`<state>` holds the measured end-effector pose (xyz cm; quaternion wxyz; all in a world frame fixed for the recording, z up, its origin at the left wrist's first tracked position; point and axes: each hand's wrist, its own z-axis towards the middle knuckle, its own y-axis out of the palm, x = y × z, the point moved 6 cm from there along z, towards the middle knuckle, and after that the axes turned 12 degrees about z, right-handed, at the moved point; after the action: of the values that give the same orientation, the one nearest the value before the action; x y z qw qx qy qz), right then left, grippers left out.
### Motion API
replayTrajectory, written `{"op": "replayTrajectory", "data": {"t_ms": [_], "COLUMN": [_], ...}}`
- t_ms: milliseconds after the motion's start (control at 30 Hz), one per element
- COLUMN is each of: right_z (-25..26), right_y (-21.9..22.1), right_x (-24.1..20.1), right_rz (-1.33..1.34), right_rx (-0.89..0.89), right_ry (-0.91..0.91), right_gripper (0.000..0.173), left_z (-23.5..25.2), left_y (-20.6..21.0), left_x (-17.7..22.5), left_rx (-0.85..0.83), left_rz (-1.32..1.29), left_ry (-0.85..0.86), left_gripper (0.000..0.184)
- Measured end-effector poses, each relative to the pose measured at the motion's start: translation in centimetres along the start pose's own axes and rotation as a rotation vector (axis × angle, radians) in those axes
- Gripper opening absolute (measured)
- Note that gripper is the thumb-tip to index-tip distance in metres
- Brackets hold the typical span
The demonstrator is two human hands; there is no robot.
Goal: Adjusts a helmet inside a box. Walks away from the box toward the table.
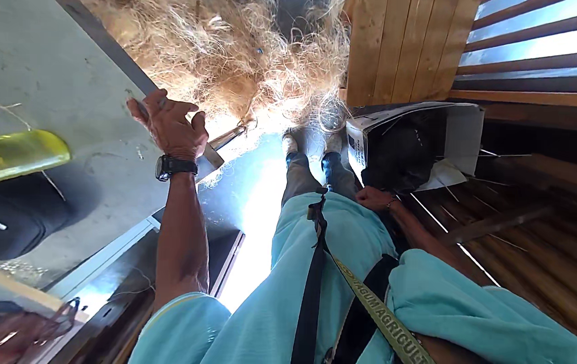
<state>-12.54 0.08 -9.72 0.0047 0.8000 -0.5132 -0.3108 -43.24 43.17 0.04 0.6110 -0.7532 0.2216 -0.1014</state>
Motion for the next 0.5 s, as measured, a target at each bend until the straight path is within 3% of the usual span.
{"op": "replayTrajectory", "data": {"t_ms": [167, 300, 500], "right_z": [-3.1, -1.3, 0.5], "right_y": [2.3, 3.8, 1.5], "right_x": [-3.3, -3.4, -0.4], "right_rz": [0.469, 0.334, 0.182], "right_rx": [0.005, 0.041, 0.264], "right_ry": [-0.207, -0.150, 0.015], "right_gripper": [0.031, 0.026, 0.030], "left_z": [-0.1, -0.2, -0.1], "left_y": [-0.2, -0.3, -0.1], "left_x": [-0.1, 0.0, -0.1], "left_rx": [0.006, 0.009, 0.030], "left_rz": [0.002, 0.007, 0.016], "left_ry": [0.003, 0.002, -0.003], "left_gripper": [0.034, 0.035, 0.032]}}
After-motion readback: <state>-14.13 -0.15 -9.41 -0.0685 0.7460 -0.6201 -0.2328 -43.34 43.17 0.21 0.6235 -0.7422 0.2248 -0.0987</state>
